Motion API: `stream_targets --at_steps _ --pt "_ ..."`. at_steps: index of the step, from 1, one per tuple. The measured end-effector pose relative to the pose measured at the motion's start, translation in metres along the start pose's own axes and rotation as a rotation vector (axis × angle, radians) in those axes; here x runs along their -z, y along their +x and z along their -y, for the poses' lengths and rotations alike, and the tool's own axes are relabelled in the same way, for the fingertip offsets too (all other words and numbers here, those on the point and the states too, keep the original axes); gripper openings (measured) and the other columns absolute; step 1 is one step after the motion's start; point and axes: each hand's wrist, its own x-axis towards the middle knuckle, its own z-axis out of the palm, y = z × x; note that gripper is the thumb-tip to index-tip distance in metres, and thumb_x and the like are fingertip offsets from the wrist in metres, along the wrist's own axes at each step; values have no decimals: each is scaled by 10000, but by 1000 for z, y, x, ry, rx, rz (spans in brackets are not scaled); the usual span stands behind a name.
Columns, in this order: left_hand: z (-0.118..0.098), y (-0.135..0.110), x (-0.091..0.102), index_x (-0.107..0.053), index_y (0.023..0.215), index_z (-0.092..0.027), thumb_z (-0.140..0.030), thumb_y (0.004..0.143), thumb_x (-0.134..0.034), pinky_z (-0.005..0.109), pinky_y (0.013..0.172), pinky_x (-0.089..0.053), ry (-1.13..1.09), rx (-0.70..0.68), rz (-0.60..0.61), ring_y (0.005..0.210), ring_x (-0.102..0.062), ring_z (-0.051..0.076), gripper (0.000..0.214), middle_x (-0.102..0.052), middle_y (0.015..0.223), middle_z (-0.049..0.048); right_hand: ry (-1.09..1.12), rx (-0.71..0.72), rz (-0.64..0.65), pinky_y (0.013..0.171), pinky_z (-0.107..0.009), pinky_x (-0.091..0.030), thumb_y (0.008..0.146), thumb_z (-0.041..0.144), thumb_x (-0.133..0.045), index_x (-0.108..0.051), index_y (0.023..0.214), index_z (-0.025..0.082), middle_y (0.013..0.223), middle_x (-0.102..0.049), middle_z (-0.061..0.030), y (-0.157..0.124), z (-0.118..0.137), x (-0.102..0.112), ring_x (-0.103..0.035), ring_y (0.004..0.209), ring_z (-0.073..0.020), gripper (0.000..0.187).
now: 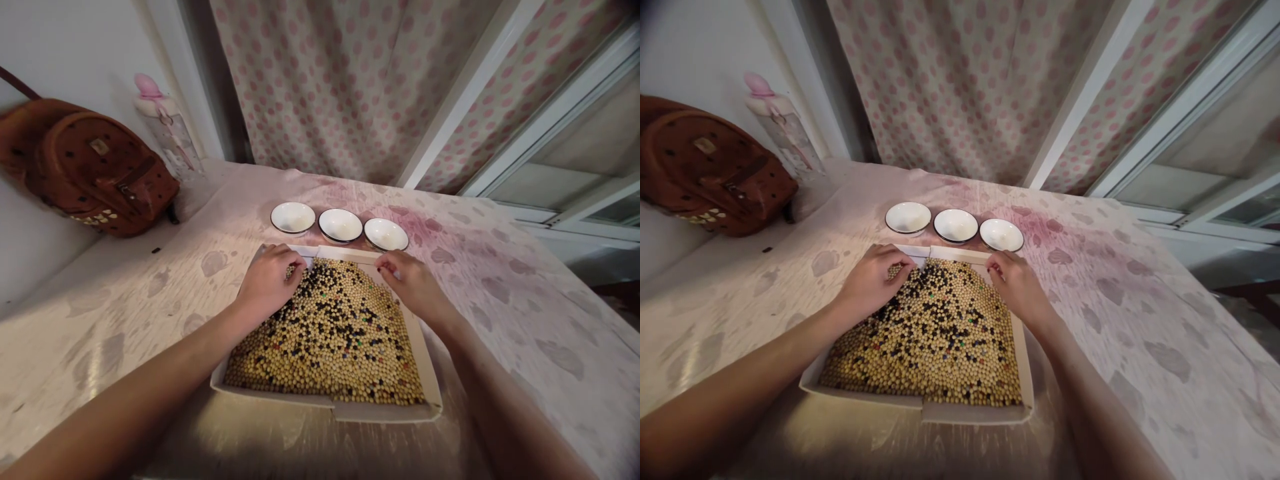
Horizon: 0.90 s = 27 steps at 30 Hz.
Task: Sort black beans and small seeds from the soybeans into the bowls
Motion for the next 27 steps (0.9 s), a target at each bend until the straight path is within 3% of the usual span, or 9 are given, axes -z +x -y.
stream_targets --at_steps 9,27 --pt "2 0 -1 -703 875 -251 -150 908 -612 429 899 -525 -10 3 6 983 -646 247 140 -717 959 36 -141 101 131 810 -392 -438 974 190 -444 -557 854 216 869 -630 -63 -2 1 -12 -585 840 -228 167" --pt "1 0 -1 -715 873 -233 -162 922 -604 431 908 -517 -2 17 25 976 -638 244 140 -720 966 38 -357 139 105 778 -366 -440 990 133 -460 -580 887 174 895 -657 -102 2 -3 -18 -591 834 -241 164"
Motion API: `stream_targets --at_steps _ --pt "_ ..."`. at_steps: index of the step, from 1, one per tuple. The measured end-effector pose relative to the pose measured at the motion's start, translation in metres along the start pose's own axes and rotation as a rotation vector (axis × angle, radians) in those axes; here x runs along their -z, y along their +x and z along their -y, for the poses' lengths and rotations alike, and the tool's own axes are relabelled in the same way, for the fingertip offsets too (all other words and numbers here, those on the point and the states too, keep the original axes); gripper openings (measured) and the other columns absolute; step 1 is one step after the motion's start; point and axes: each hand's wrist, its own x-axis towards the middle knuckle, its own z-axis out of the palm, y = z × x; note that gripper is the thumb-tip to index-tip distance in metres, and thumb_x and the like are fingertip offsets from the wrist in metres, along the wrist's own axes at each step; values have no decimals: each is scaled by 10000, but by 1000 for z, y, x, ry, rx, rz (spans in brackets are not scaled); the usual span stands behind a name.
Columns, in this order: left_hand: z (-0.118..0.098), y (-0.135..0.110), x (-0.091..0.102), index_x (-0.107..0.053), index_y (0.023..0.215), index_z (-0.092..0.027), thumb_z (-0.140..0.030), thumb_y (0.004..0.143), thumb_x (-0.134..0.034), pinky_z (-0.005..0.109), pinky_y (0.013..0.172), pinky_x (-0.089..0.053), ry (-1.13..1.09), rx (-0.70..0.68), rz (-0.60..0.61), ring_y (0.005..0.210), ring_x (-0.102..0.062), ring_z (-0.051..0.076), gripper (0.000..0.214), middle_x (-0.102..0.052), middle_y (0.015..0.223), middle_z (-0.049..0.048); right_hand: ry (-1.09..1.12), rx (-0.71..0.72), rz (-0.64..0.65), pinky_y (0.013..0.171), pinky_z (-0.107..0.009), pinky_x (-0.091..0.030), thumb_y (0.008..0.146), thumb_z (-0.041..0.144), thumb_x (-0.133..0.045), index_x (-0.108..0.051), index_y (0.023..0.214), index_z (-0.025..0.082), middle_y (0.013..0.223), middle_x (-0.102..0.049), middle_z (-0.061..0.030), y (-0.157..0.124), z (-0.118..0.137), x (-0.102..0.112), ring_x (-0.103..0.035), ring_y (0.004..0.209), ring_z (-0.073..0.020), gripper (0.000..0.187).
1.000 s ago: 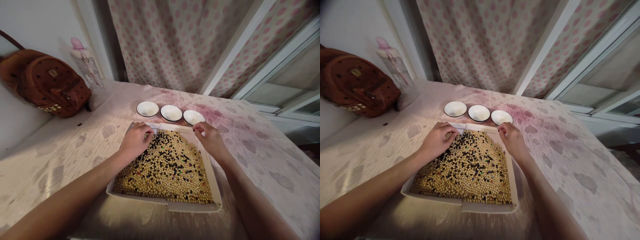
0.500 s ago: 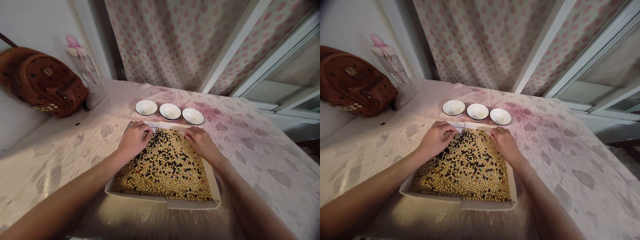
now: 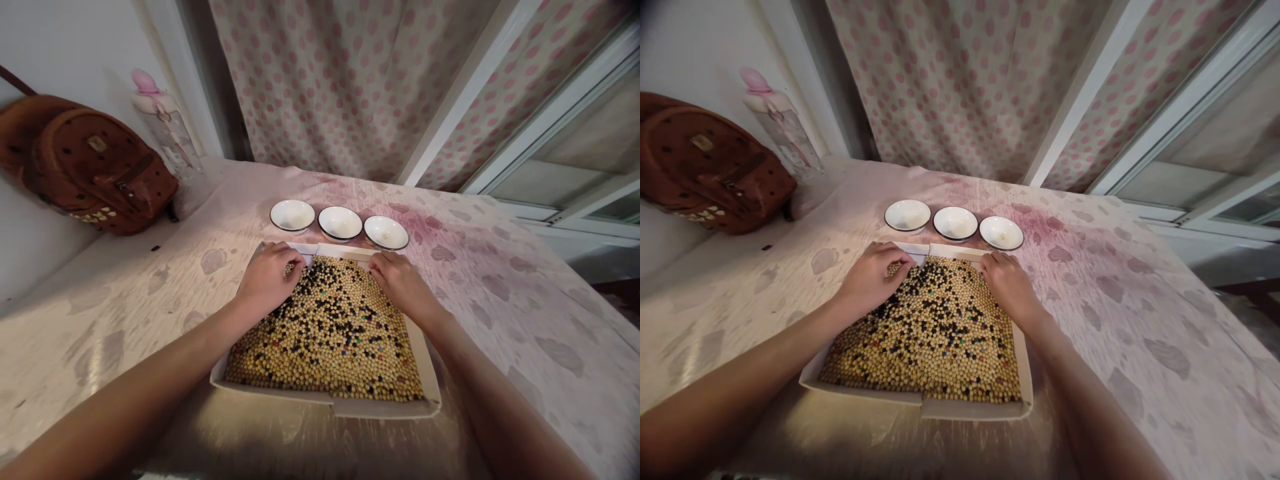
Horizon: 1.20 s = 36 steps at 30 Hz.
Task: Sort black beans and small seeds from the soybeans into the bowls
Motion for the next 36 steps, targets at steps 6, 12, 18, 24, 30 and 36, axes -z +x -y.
stream_targets --at_steps 6,12,18,24,30,36 --pt "-1 0 0 -719 876 -227 -146 908 -617 425 890 -515 -5 -2 -9 966 -640 248 134 -721 955 44 -98 -2 -25 753 -349 -439 984 109 -474 -622 906 149 909 -675 -121 3 1 -3 -612 836 -239 172" --pt "-1 1 1 -716 873 -223 -143 917 -602 420 873 -511 8 -9 -6 938 -640 242 146 -722 950 43 -188 -61 31 701 -346 -426 977 123 -512 -646 913 133 898 -694 -123 3 5 -2 -616 786 -233 149" --pt "-1 0 1 -714 872 -228 -154 914 -602 415 865 -514 10 6 1 947 -638 244 141 -723 954 41 -228 -103 75 690 -344 -429 976 131 -516 -667 932 128 917 -707 -128 5 9 1 -630 787 -231 157" --pt "-2 0 2 -714 872 -220 -149 912 -601 418 853 -516 21 9 7 932 -646 248 139 -726 956 49 -247 -122 135 722 -345 -441 971 134 -525 -663 941 116 938 -709 -136 7 14 8 -647 831 -244 143" --pt "-4 0 3 -715 876 -217 -142 911 -604 417 841 -521 12 14 9 925 -650 246 138 -727 954 47 -259 -141 175 748 -340 -440 991 143 -508 -662 955 127 975 -712 -130 7 14 9 -657 880 -249 159" --pt "-2 0 1 -718 874 -233 -156 911 -606 413 861 -525 9 22 8 952 -646 243 141 -725 955 40 -267 -128 146 719 -355 -437 968 126 -498 -658 938 127 930 -710 -133 6 14 5 -650 828 -252 163"
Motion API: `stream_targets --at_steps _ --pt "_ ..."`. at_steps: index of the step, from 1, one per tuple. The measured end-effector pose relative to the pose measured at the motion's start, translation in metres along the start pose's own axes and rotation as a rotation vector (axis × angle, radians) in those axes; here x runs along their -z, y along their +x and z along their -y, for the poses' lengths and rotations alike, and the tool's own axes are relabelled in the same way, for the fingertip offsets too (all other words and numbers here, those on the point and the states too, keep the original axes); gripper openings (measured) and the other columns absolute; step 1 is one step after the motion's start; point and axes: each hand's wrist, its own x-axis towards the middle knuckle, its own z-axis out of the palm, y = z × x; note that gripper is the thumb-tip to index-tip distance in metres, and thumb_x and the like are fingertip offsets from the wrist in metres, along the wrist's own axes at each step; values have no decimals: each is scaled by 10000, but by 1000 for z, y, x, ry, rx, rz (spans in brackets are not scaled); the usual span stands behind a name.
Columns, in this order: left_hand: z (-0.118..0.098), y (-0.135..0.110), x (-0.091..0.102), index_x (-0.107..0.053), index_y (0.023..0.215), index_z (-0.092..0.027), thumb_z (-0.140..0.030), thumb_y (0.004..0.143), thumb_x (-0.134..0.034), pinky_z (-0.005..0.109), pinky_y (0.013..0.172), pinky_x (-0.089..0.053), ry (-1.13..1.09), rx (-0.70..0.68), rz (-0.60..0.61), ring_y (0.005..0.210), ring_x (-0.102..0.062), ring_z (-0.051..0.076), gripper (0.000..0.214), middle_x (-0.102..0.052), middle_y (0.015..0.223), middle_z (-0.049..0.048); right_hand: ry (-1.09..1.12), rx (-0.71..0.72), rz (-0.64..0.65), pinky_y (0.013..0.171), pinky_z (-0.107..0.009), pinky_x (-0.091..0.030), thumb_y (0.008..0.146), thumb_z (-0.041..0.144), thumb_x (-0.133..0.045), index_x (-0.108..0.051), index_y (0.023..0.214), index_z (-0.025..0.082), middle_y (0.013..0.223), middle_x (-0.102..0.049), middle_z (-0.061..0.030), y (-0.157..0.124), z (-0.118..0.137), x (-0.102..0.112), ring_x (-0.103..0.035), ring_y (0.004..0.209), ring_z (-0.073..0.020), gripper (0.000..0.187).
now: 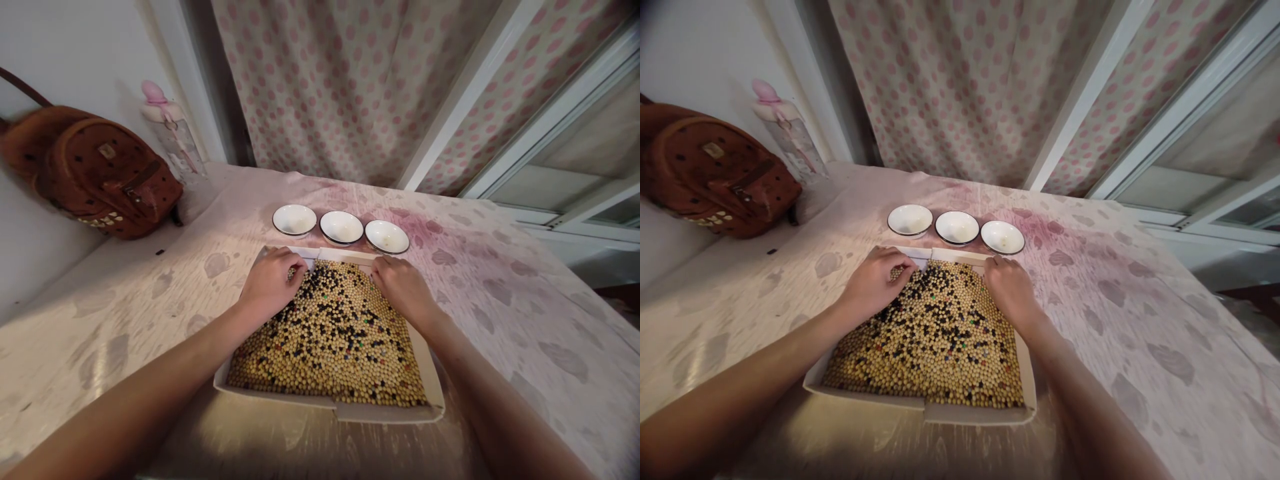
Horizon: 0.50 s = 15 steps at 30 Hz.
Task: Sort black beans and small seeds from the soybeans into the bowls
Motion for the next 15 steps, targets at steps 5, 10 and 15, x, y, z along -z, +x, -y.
stream_targets --at_steps 5,10,15 --pt "0 0 -1 -718 884 -228 -171 919 -591 423 865 -533 -3 -4 2 943 -654 240 144 -731 965 43 149 36 -101 712 -340 -433 956 158 -479 -615 894 153 863 -672 -102 -1 -8 0 -625 774 -224 150" --pt "1 0 -1 -718 884 -229 -188 923 -580 438 888 -541 -1 -10 10 963 -654 244 149 -730 975 47 281 -32 -303 688 -318 -420 958 217 -462 -579 892 179 831 -626 -71 8 -33 -2 -590 740 -203 139" --pt "2 0 -1 -713 887 -246 -194 928 -581 441 898 -547 3 -15 13 964 -651 242 148 -725 963 37 310 -171 -362 676 -323 -417 896 217 -488 -604 886 182 784 -627 -69 21 -53 -20 -578 713 -216 121"
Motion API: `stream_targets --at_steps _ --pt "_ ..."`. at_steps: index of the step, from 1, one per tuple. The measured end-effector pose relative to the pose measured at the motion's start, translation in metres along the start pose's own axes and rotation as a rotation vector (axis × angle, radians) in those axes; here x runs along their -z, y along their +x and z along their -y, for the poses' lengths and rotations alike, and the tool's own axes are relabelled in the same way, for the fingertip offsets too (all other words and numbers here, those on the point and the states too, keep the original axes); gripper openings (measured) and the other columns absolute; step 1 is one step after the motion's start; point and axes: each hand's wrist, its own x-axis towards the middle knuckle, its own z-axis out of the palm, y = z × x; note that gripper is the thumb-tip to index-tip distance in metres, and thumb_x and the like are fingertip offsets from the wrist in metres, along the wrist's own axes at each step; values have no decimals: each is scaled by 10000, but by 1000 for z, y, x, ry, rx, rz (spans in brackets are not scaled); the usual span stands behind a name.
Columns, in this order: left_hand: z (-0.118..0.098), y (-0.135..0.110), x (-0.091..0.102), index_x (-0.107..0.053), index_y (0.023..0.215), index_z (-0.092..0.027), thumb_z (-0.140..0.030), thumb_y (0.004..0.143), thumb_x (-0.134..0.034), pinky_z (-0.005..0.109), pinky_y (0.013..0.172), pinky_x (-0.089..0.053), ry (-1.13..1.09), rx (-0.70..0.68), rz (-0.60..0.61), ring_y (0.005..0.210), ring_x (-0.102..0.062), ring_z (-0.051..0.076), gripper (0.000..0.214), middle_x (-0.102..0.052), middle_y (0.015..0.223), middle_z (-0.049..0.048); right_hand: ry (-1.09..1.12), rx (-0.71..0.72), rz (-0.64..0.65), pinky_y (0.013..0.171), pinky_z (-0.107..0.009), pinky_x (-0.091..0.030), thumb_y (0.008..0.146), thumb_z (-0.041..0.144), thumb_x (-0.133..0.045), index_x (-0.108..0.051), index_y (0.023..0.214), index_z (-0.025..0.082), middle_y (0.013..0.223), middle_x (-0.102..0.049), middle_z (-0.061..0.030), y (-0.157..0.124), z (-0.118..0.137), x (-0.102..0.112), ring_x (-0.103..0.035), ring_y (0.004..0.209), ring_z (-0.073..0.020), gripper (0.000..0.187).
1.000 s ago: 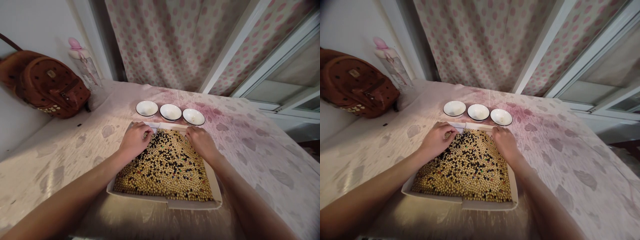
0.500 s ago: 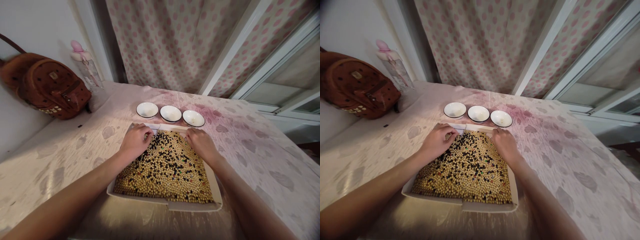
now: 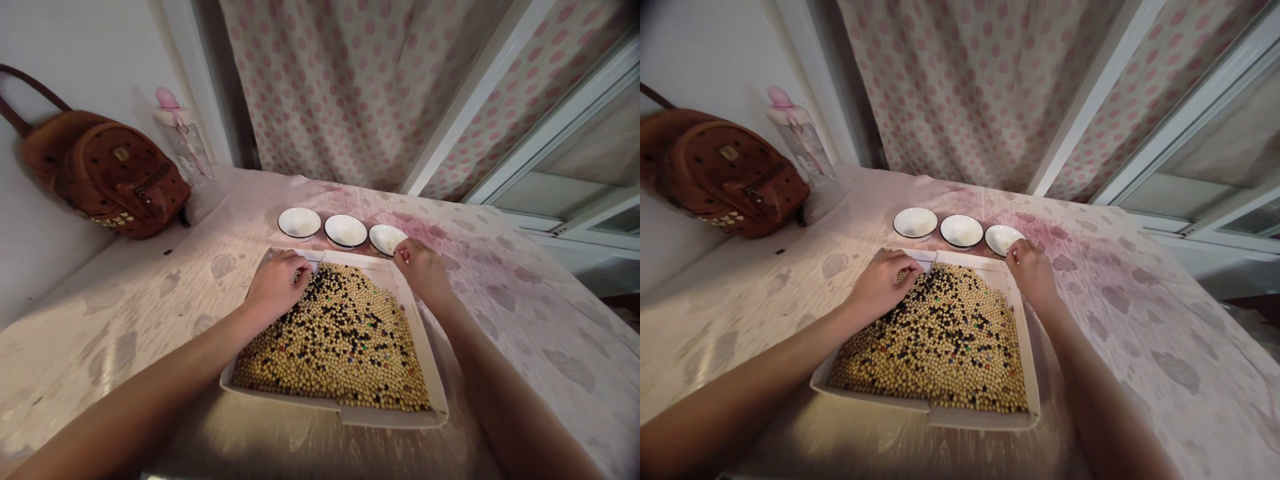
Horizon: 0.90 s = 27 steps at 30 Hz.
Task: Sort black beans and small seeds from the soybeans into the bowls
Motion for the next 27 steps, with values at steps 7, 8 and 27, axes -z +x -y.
stream_targets --at_steps 7,8,27 --pt "0 -1 0 -709 885 -249 -193 929 -581 439 902 -546 -4 7 3 960 -659 240 146 -727 962 38 87 -75 -24 682 -322 -437 873 234 -479 -655 920 181 784 -668 -68 -5 -4 8 -611 688 -213 190" --pt "0 -1 0 -710 886 -248 -193 928 -584 440 904 -546 -11 9 6 969 -661 242 144 -729 971 39 108 -83 -25 678 -317 -436 866 230 -481 -658 913 184 781 -674 -64 -7 0 13 -612 680 -206 189" --pt "-33 -38 5 -94 1655 -192 -528 1073 -299 482 1302 -116 183 -269 643 1583 -42 262 702 -28 1706 87 316 -77 16 624 -281 -412 902 252 -495 -654 914 213 709 -659 -7 -52 50 24 -590 598 -156 165"
